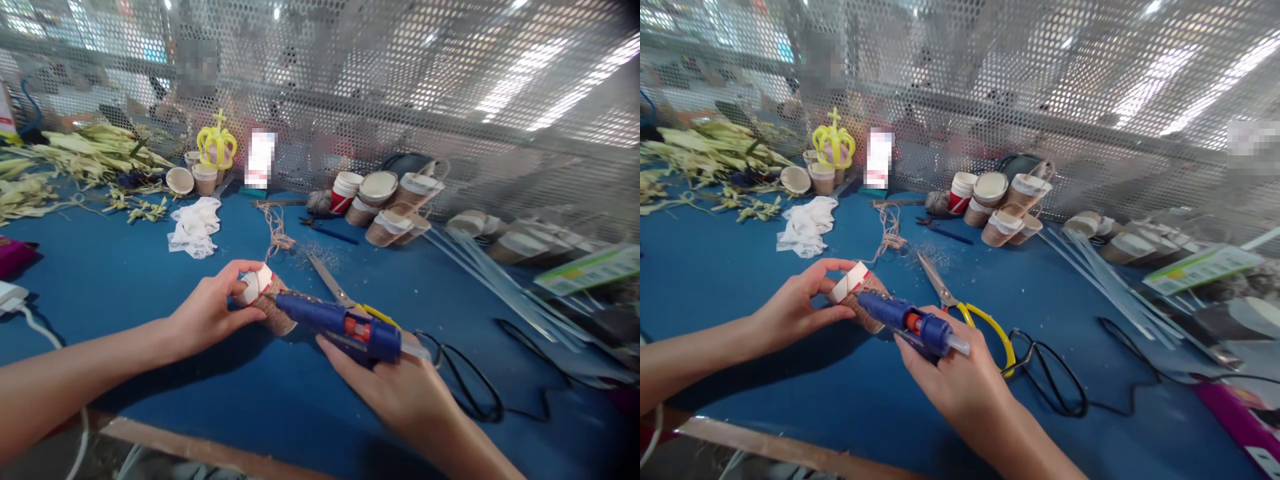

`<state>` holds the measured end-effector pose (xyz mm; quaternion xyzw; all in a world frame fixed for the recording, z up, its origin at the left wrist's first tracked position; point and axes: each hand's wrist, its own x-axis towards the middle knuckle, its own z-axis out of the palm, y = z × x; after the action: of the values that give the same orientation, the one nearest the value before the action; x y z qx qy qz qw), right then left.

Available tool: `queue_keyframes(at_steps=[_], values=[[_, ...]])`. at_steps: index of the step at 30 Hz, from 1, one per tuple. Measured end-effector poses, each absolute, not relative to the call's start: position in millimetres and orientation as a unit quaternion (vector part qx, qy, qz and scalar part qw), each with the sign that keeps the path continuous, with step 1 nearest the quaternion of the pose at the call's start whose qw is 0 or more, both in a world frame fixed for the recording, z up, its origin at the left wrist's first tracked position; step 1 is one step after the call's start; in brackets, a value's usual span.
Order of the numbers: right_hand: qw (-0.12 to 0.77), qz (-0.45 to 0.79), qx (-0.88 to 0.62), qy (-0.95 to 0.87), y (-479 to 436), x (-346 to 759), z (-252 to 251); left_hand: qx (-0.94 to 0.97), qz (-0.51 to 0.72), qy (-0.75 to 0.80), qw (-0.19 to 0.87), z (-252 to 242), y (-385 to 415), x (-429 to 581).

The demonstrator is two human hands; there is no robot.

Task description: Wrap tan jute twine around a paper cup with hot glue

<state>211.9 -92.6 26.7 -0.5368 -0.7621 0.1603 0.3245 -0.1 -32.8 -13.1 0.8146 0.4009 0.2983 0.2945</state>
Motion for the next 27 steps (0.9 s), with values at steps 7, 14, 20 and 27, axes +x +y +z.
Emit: queue_keyframes(at_steps=[7, 14, 20, 27], values=[[0.331, 0.142, -0.535, -0.764, -94.9, 215.3, 19.8, 0.812, 0.301, 0.401, 0.299, -11.5, -33.9, 0.5], [0.314, 0.134, -0.545, -0.765, -95.1, 216.6, 18.6, 0.816, 0.302, 0.405, 0.283, -12.0, -33.3, 0.2], [0.316, 0.131, -0.536, -0.772, -94.9, 215.8, 17.6, 0.818, 0.302, 0.399, 0.285, -12.2, -33.3, -0.5], [0.302, 0.138, -0.547, -0.768, -94.7, 214.8, 22.9, 0.819, 0.307, 0.398, 0.277, -14.7, -32.6, -2.8]])
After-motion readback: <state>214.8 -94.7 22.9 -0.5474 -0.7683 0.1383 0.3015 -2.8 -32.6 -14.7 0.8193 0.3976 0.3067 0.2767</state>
